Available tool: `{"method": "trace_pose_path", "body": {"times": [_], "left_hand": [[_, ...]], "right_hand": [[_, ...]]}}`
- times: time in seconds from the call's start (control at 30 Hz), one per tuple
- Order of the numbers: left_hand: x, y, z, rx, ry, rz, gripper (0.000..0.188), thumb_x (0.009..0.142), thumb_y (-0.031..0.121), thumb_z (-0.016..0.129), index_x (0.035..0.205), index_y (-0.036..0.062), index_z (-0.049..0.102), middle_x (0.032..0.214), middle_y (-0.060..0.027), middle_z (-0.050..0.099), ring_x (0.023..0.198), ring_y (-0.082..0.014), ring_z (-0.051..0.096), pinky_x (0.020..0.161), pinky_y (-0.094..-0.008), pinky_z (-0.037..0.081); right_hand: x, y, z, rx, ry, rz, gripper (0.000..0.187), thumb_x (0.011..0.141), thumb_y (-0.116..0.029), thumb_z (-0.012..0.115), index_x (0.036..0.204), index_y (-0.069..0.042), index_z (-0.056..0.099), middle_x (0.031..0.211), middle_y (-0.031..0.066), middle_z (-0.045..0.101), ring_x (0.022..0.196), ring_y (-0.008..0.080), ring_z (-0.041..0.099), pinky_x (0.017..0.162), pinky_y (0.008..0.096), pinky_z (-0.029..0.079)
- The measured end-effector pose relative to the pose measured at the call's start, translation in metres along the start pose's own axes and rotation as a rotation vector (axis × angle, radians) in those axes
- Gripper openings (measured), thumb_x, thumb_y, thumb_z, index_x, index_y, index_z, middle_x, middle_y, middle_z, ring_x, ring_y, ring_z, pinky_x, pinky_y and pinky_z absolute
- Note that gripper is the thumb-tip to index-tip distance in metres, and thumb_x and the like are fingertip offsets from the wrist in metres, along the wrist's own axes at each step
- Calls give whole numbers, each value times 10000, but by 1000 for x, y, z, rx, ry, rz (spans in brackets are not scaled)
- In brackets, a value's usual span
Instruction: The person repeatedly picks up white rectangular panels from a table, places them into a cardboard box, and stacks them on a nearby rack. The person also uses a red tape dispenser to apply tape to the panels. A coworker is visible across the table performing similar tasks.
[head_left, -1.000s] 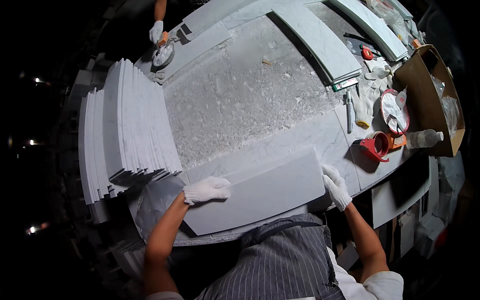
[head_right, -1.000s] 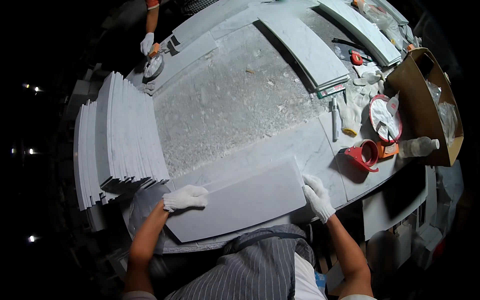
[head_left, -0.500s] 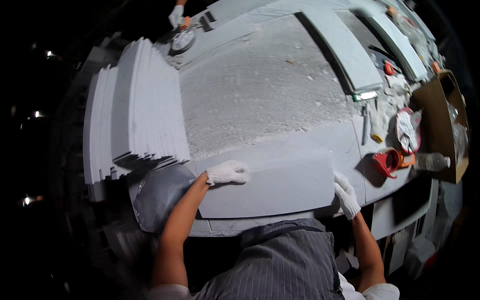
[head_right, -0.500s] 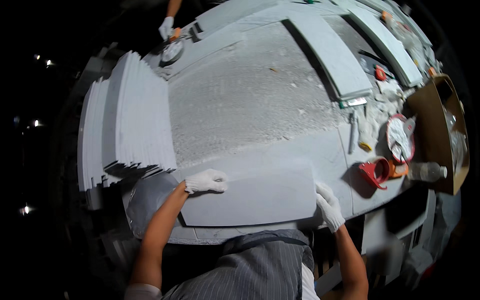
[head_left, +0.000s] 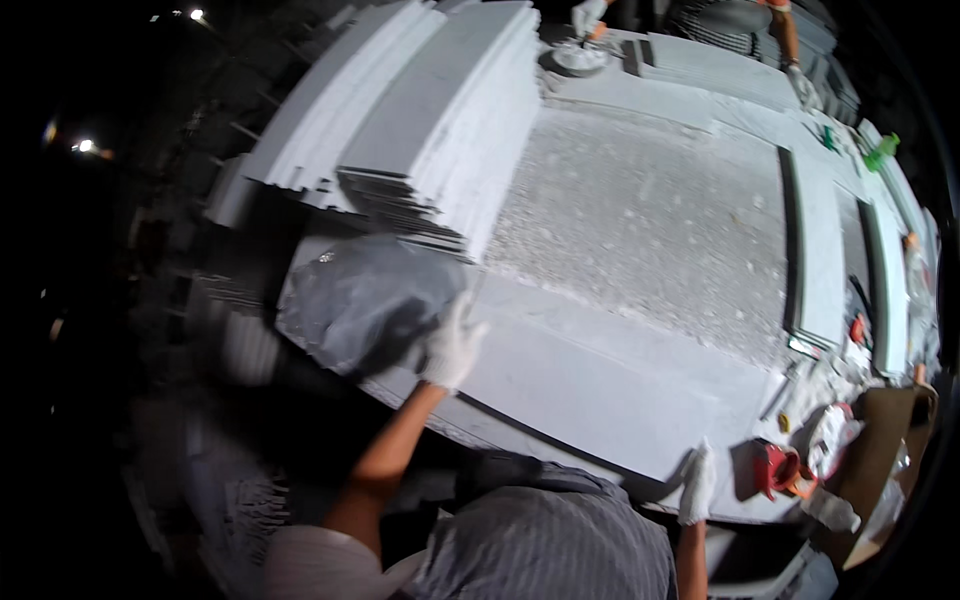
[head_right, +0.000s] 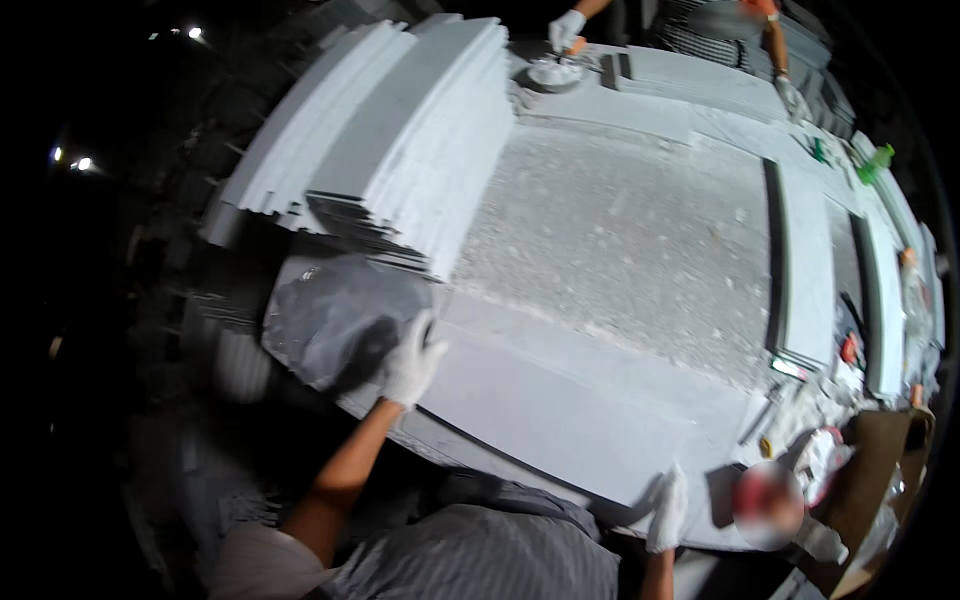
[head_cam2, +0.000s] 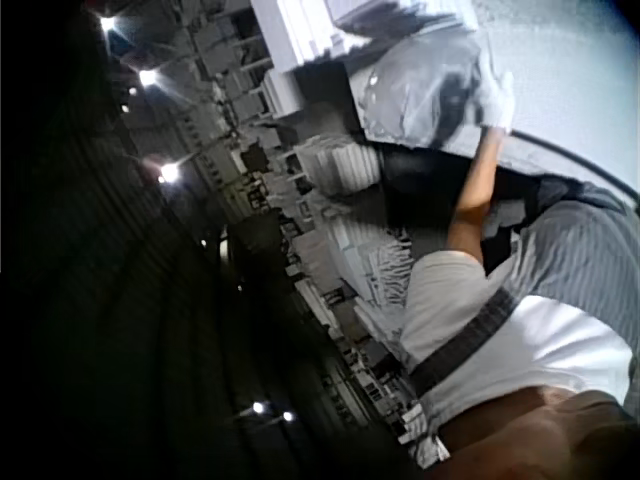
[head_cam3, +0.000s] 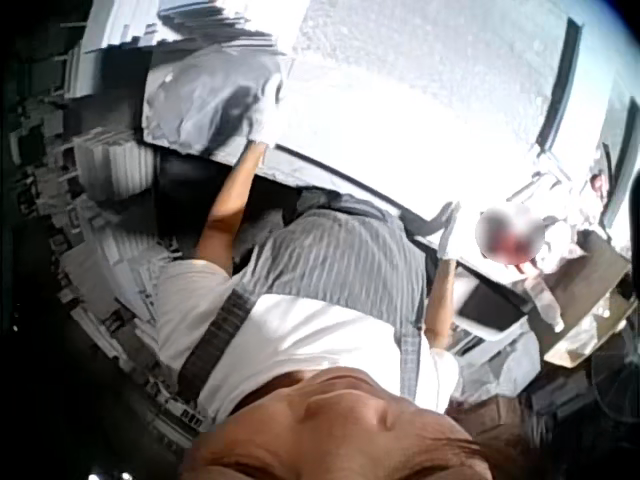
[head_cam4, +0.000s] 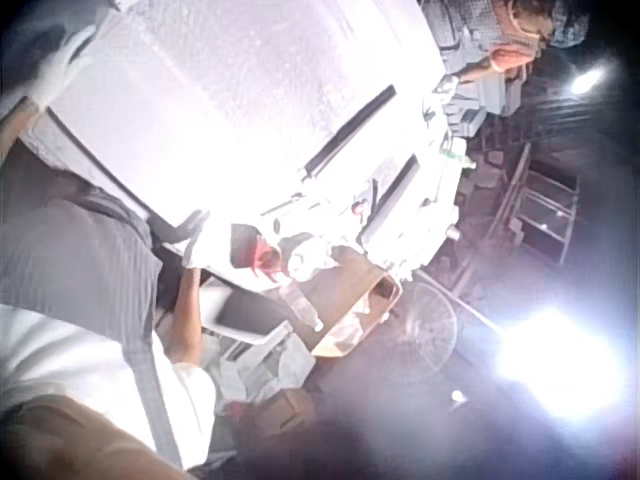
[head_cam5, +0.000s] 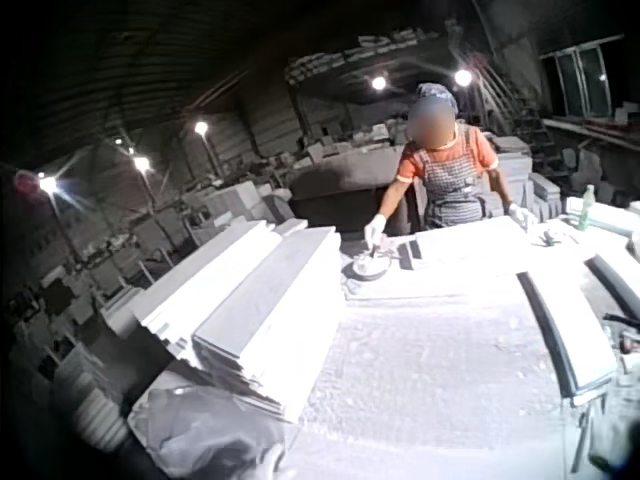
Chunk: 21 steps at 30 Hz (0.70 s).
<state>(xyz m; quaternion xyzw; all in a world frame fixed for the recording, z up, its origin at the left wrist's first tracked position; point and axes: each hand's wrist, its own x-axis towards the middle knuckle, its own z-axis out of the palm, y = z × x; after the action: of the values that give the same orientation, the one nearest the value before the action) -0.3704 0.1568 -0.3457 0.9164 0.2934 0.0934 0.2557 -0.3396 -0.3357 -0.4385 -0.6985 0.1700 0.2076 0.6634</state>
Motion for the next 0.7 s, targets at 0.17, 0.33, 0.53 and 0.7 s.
{"method": "trace_pose_path", "body": {"times": [0.17,0.33,0.53,0.7], "left_hand": [[-56,-64,28,-64,-45,-140,641,965,389,547,1468,45,347,1327,-236,554,1174,-380,566,992,-436,438],[-49,-66,38,-84,-72,-257,626,953,427,532,1426,34,409,1308,-234,570,1170,-397,565,980,-458,445],[-55,-60,36,-64,-24,-273,568,956,400,500,1391,38,455,1270,-241,592,1149,-402,581,980,-478,441],[-57,-61,40,5,-16,-237,544,959,409,500,1360,42,464,1226,-237,609,1109,-402,596,930,-487,469]], "right_hand": [[-7,-19,21,-459,54,-172,472,1030,-269,451,1445,-46,430,1198,100,534,957,160,537,799,286,475],[4,4,29,-674,188,-232,581,971,-266,557,1449,15,386,1423,228,458,1305,337,447,1102,406,326],[8,-1,29,-637,108,-279,625,962,-309,577,1430,53,378,1385,269,473,1294,389,447,1097,407,324],[9,5,33,-575,174,-320,619,961,-310,580,1424,55,390,1367,263,496,1258,364,486,1080,396,348]]}}
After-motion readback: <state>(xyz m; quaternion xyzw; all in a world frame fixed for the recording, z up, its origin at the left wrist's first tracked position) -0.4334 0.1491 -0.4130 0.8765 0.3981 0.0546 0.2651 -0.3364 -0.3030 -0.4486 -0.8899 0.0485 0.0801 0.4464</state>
